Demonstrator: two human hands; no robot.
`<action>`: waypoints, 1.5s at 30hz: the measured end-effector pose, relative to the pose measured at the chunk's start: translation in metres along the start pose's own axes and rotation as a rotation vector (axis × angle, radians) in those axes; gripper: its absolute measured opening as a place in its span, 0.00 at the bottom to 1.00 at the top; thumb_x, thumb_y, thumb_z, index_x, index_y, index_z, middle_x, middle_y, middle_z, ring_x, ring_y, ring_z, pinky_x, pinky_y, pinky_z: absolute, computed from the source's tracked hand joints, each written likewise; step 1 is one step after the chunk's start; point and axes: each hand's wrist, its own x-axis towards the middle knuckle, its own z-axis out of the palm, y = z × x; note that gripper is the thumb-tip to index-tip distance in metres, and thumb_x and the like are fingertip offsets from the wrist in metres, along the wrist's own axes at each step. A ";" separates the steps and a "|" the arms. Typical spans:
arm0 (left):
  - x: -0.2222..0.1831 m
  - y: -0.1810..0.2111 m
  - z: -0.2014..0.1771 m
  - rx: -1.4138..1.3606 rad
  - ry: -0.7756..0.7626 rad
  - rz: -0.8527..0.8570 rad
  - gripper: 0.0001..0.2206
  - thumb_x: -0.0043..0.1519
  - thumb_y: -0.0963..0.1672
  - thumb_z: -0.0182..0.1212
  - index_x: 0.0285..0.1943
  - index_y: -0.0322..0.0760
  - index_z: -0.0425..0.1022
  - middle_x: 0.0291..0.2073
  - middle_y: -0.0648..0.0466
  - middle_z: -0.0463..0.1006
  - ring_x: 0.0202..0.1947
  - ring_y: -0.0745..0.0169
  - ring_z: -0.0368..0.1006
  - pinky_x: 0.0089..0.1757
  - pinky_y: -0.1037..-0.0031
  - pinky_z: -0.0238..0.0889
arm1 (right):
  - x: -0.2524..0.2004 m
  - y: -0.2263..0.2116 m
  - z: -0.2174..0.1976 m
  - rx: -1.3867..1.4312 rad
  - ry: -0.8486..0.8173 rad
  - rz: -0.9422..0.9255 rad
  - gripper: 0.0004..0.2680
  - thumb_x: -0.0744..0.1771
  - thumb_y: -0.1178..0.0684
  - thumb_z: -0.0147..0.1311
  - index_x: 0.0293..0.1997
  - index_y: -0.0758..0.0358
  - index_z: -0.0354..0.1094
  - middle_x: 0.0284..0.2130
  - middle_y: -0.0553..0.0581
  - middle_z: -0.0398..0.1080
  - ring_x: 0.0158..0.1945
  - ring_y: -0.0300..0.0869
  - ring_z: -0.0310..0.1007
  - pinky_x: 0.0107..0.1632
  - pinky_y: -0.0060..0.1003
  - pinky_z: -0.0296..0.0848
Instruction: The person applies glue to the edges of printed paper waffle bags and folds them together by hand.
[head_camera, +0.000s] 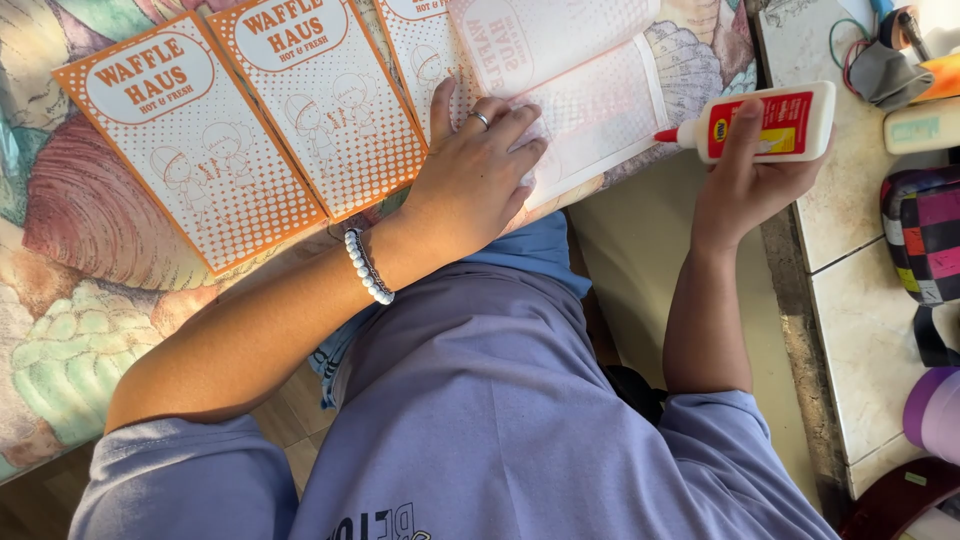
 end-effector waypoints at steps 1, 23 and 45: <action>0.000 0.000 0.000 0.001 0.001 0.000 0.17 0.59 0.46 0.66 0.55 0.39 0.77 0.62 0.51 0.70 0.63 0.46 0.62 0.63 0.31 0.36 | -0.007 -0.010 0.005 0.001 0.001 -0.001 0.12 0.70 0.56 0.66 0.51 0.66 0.64 0.39 0.65 0.76 0.37 0.51 0.81 0.35 0.41 0.85; 0.000 -0.001 -0.001 -0.001 -0.005 0.008 0.16 0.60 0.46 0.65 0.56 0.40 0.79 0.63 0.51 0.72 0.64 0.46 0.62 0.63 0.32 0.34 | -0.029 -0.027 0.004 -0.016 -0.113 -0.053 0.10 0.70 0.55 0.64 0.50 0.66 0.63 0.35 0.63 0.75 0.35 0.48 0.80 0.35 0.41 0.83; 0.000 -0.001 -0.003 0.001 0.000 0.021 0.15 0.62 0.46 0.63 0.56 0.39 0.80 0.63 0.50 0.72 0.64 0.46 0.62 0.63 0.33 0.33 | 0.006 0.013 -0.009 -0.038 -0.046 -0.150 0.12 0.71 0.57 0.64 0.53 0.68 0.62 0.38 0.68 0.76 0.37 0.54 0.83 0.36 0.44 0.86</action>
